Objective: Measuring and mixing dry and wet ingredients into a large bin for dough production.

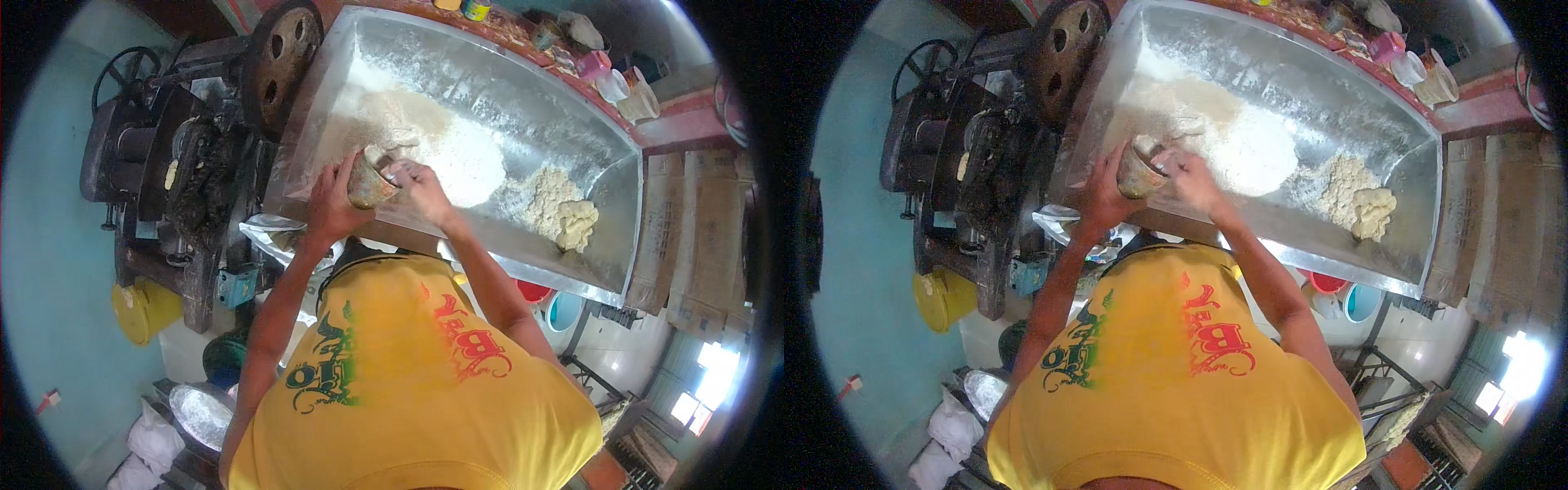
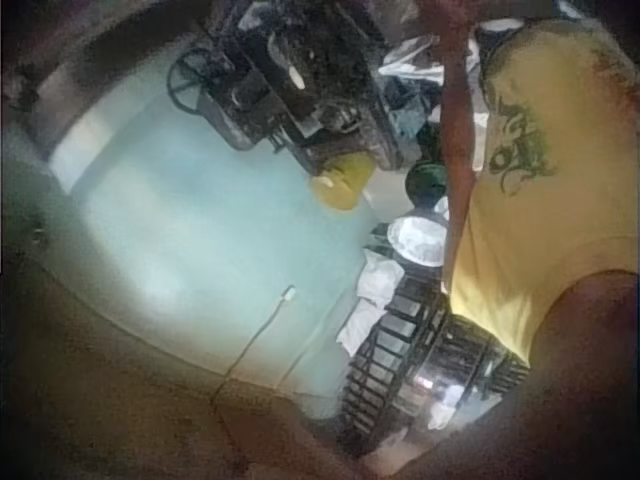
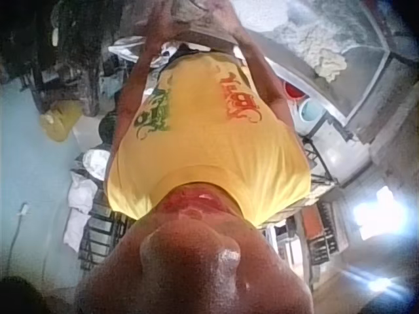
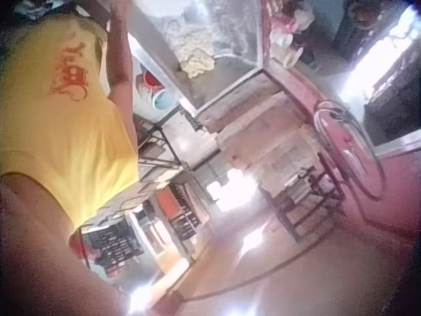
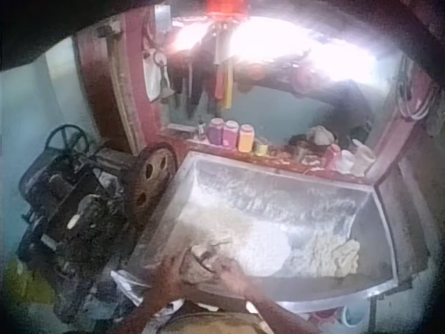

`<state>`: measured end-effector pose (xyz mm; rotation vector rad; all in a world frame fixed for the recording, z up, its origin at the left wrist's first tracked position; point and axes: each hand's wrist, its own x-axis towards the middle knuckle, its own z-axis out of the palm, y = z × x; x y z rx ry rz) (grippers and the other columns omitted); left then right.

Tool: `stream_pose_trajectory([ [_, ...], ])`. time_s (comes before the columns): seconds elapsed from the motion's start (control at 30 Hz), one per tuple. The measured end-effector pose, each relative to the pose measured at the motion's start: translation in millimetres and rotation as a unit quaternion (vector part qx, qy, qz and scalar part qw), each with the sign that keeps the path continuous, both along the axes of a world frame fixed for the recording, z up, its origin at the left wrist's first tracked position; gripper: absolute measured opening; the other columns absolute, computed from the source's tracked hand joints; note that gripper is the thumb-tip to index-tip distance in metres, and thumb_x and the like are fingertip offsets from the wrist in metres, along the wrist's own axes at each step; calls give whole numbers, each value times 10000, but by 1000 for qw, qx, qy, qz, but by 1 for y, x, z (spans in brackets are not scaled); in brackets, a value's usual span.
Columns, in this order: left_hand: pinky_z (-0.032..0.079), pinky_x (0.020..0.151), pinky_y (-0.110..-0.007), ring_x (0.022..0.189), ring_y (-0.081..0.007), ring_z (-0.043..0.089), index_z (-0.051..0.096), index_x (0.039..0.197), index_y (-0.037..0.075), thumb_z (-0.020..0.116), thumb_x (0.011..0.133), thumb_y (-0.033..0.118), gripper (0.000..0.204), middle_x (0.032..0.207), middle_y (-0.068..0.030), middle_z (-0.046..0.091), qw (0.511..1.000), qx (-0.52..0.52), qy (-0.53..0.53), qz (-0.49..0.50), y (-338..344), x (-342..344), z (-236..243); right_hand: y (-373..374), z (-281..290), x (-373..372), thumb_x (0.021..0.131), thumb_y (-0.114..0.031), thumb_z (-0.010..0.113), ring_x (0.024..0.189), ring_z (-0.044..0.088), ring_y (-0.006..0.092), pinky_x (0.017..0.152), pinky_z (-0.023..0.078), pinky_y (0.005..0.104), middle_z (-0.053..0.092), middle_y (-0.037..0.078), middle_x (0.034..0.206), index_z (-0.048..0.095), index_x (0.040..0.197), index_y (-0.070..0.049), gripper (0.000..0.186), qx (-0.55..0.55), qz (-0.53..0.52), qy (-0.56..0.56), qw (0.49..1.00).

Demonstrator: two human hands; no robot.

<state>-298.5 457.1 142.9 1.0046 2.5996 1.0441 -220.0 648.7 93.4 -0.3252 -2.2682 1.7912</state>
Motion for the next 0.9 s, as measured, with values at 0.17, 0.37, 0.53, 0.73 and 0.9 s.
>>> stream_pose_trajectory([
  [0.17, 426, 968, -457, 1136, -374, 501, 355, 1431, 78, 866, 557, 220, 1022, 1242, -195, 466, 991, 128, 4, 43, -25, -11, -23, 15, 33, -12, 959, -211, 497, 616, 409, 69, 562, 331, 241, 537, -14, 729, 667, 942, -58, 230, -397, -227, 18, 889],
  [0.37, 416, 970, -467, 1131, -343, 504, 303, 1421, 10, 883, 581, 222, 1042, 1264, -194, 446, 970, 223, 57, 84, -42, -15, -43, 33, 51, 8, 981, -262, 514, 625, 371, 42, 575, 306, 214, 580, -15, 756, 673, 1018, -25, 288, -132, -251, -32, 958],
  [0.53, 430, 922, -479, 1110, -361, 509, 412, 1384, 62, 866, 572, 217, 943, 1201, -175, 486, 983, 155, 89, 37, -31, -10, -8, 16, 86, 21, 1013, -309, 471, 681, 395, 66, 645, 334, 239, 598, -14, 785, 678, 1006, -38, 340, -77, -159, 68, 982],
  [0.73, 447, 868, -470, 1061, -353, 525, 430, 1408, 169, 842, 550, 212, 953, 1136, -148, 498, 988, -38, 139, -53, -6, 10, 14, -12, 23, 12, 968, -171, 488, 837, 606, 177, 799, 476, 305, 677, 73, 956, 680, 1023, -33, 243, -94, -2, -106, 990],
  [0.9, 451, 890, -478, 1049, -360, 534, 414, 1425, 198, 859, 543, 222, 988, 1155, -147, 492, 992, -98, 78, 18, 5, 8, 7, 42, 27, 27, 975, -150, 453, 831, 560, 143, 744, 426, 251, 654, 62, 915, 679, 885, 5, 289, -271, -259, -61, 925],
])
